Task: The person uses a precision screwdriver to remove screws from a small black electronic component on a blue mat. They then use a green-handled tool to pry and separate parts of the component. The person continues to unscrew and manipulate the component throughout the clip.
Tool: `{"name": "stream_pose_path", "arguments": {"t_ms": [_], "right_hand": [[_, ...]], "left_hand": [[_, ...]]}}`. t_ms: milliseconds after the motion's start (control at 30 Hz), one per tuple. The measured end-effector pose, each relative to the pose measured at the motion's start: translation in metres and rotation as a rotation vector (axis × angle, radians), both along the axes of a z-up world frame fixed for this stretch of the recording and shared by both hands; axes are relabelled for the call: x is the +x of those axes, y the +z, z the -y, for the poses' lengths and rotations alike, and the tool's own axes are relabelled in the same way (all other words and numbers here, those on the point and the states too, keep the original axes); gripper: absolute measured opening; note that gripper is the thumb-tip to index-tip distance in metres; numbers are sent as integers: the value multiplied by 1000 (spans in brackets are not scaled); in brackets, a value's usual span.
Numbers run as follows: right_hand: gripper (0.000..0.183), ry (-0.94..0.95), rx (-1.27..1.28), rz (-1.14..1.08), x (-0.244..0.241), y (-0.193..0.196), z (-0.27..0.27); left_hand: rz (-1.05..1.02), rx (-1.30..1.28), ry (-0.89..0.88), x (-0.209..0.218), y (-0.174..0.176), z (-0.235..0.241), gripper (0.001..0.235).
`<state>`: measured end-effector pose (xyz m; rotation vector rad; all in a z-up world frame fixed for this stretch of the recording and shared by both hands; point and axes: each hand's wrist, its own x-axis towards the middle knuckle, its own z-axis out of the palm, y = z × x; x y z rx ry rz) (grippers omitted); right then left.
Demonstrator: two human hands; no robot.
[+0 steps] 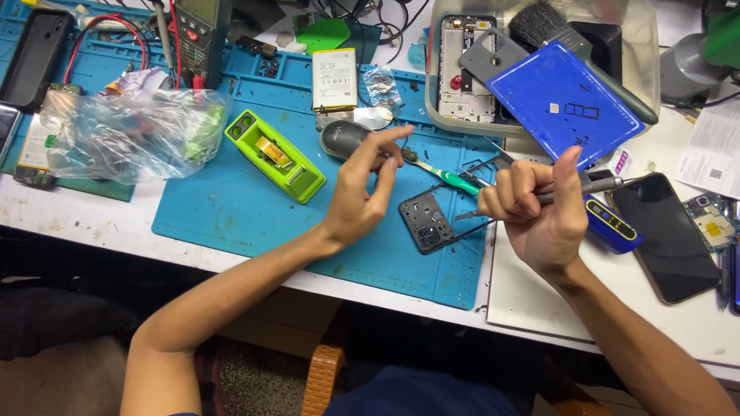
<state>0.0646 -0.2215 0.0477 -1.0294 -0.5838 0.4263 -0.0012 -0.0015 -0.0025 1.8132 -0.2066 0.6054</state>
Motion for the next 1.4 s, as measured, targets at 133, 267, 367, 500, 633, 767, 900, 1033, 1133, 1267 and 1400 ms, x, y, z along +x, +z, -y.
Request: {"name": "stream_pose_path", "arguments": {"t_ms": [133,267,367,500,633,767,900,1033,1133,1267,1400], "right_hand": [[64,12,-17,3,-1,-3,3],[64,67,13,-28,-1,-11,5],[64,88,17,-26,-2,-12,5],[64,94,-14,8,-3,-11,5],[63,104,-9,18,-5,-10,4],[62,93,-2,43,-4,-8,3],[60,119,-89,-76,-12,9,8],[61,135,-100,-77,-16,13,4],[62,115,-122,-66,-18,16,2],[62,105,-117,-95,-18,17,2],[63,103,-113,-110,-18,18,1]], "left_hand": [[53,83,6,-2,4,7,41],[93,154,2,0,-1,8,42],[94,199,-13,1,-6,9,42],[109,224,-22,4,-14,8,48],[157,12,91,5,-3,7,85],[351,-305,309,0,35,-4,98],[450,-491,461,-7,40,-14,101],[525,-427,475,-3,39,-12,104],[542,-439,394,-2,32,-8,106],[387,-361,373,-4,20,-6,89],[160,233,110,-3,20,-7,24]]}}
